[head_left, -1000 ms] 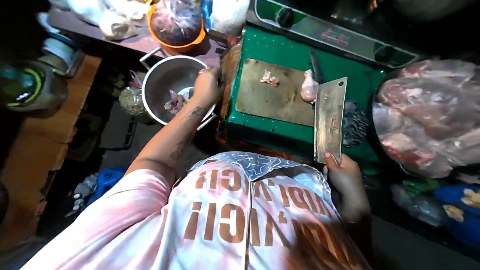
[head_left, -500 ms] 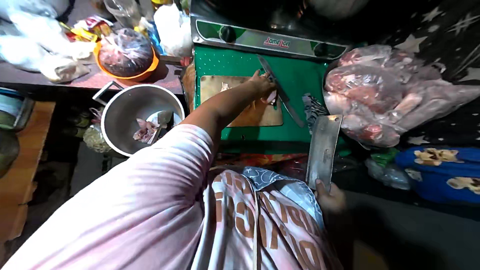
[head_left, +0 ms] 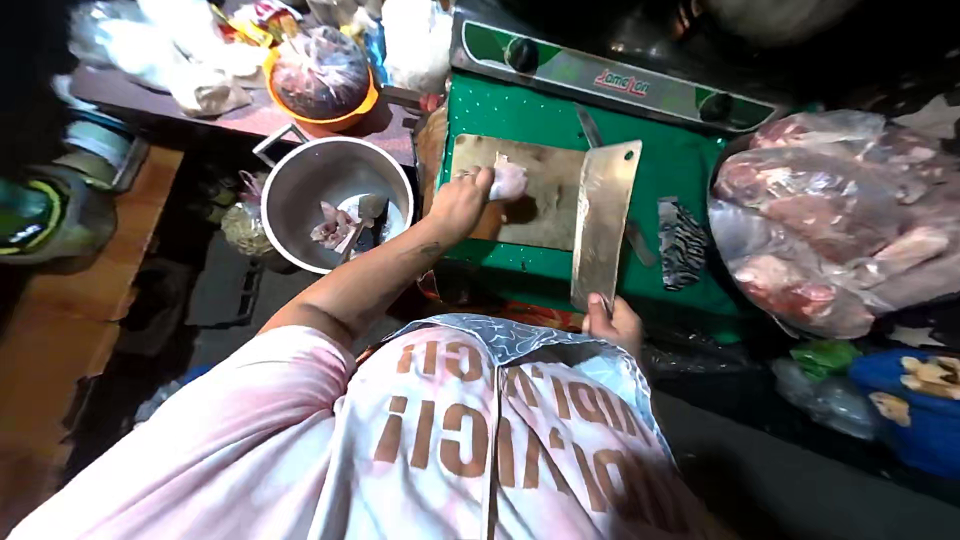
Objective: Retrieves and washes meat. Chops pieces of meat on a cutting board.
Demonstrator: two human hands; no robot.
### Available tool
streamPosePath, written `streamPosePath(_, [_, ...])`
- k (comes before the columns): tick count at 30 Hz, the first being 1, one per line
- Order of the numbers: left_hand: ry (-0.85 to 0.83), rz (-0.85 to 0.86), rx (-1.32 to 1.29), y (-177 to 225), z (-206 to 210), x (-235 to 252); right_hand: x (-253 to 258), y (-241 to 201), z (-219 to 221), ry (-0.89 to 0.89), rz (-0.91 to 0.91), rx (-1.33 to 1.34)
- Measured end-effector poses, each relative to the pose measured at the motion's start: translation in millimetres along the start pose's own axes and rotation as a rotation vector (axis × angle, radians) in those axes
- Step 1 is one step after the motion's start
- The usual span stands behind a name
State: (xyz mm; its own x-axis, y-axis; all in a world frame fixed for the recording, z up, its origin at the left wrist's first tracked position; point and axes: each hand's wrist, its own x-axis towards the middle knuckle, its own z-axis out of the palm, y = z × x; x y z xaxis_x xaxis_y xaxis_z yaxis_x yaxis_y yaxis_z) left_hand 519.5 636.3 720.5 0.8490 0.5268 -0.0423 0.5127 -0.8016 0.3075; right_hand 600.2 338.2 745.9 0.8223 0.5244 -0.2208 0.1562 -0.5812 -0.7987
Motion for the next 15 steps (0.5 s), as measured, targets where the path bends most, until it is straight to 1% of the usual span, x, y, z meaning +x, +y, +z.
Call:
streamPosePath(2, [-0.074, -0.087, -0.027, -29, 16, -13, 18, -8, 21, -0.104, -0.079, -0.041])
streamPosePath(3, [-0.076, -0.108, -0.106, -40, 21, -19, 28, -11, 32, -0.141, -0.120, -0.071])
streamPosePath(5, [-0.014, -0.078, -0.267, -54, 24, -34, 43, -22, 56, -0.191, -0.181, -0.138])
streamPosePath(7, [0.092, -0.042, -0.360, -60, 26, -50, 49, -41, 75, -0.216, -0.208, -0.194])
streamPosePath(10, [0.253, 0.010, -0.399, -67, 38, -66, 52, -67, 99, -0.185, -0.334, -0.258])
streamPosePath(13, [0.323, 0.076, -0.405, -69, 49, -71, 49, -84, 116, -0.151, -0.397, -0.332])
streamPosePath(15, [0.348, 0.115, -0.402, -72, 53, -72, 49, -88, 127, -0.144, -0.403, -0.423])
